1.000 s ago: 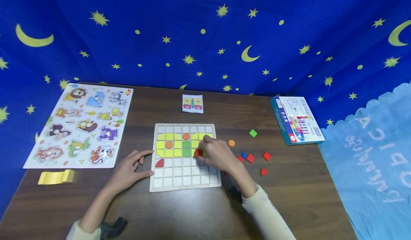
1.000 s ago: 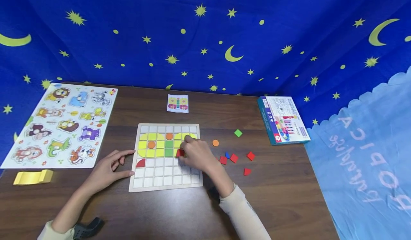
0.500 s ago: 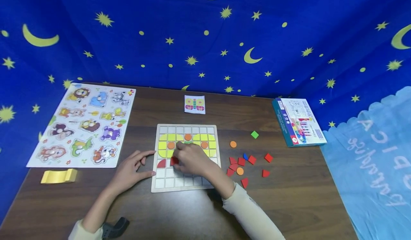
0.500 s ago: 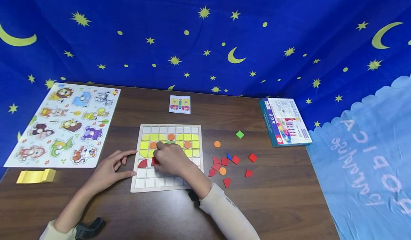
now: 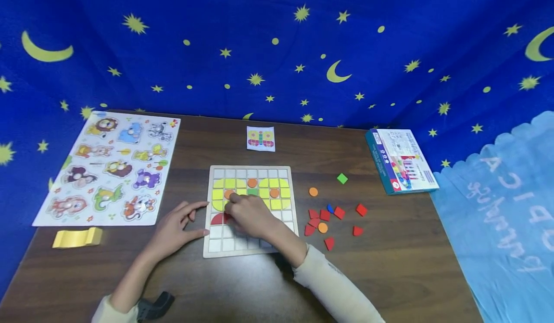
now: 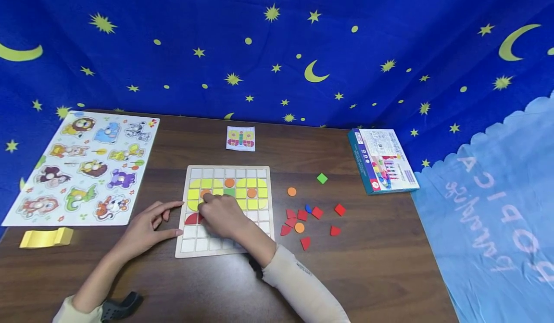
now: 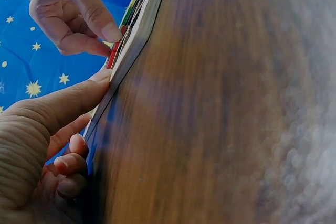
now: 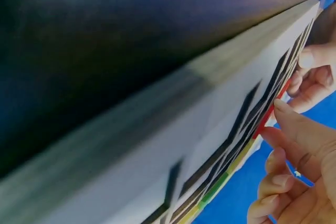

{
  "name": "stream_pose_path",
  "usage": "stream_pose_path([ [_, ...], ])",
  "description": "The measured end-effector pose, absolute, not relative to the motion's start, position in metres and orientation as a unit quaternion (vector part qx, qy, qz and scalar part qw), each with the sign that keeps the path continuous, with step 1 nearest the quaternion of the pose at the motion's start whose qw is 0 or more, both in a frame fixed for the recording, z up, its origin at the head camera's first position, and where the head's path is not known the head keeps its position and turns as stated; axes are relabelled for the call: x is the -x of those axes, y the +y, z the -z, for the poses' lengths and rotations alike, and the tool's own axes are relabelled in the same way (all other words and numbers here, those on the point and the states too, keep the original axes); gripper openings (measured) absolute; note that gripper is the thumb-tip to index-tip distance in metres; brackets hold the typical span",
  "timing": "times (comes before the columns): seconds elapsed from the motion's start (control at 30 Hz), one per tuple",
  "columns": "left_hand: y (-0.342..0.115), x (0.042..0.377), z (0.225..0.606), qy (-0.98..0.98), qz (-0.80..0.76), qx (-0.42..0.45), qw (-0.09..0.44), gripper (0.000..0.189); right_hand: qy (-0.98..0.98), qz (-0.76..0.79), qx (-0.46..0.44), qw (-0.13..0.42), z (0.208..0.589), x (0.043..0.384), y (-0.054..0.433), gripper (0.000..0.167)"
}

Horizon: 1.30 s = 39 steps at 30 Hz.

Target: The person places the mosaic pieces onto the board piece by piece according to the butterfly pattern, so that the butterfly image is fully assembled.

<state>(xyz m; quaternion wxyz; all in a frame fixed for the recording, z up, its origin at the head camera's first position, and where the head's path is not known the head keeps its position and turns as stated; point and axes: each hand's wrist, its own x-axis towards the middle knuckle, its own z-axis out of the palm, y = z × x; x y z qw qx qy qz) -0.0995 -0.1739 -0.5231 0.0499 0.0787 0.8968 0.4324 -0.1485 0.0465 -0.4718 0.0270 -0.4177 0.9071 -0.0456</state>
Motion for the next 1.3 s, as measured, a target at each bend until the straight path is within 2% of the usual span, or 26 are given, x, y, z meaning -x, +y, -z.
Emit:
stream_pose_path([
  [0.33, -0.176, 0.095, 0.523, 0.903, -0.421, -0.073, 0.049, 0.061, 0.91, 0.048, 0.412, 0.012, 0.463, 0.146, 0.065, 0.02],
  [0.67, -0.175, 0.096, 0.521, 0.902, -0.422, -0.072, 0.059, 0.063, 0.934, 0.08, 0.345, -0.04, 0.463, 0.148, 0.143, 0.023],
  [0.87, -0.173, 0.099, 0.521, 0.9, -0.425, -0.079, 0.055, 0.063, 0.951, 0.078, 0.294, -0.053, 0.464, 0.14, 0.191, 0.026],
  [1.3, -0.172, 0.099, 0.52, 0.905, -0.416, -0.078, 0.052, 0.062, 0.973, 0.08, 0.216, -0.014, 0.468, 0.13, 0.253, 0.032],
])
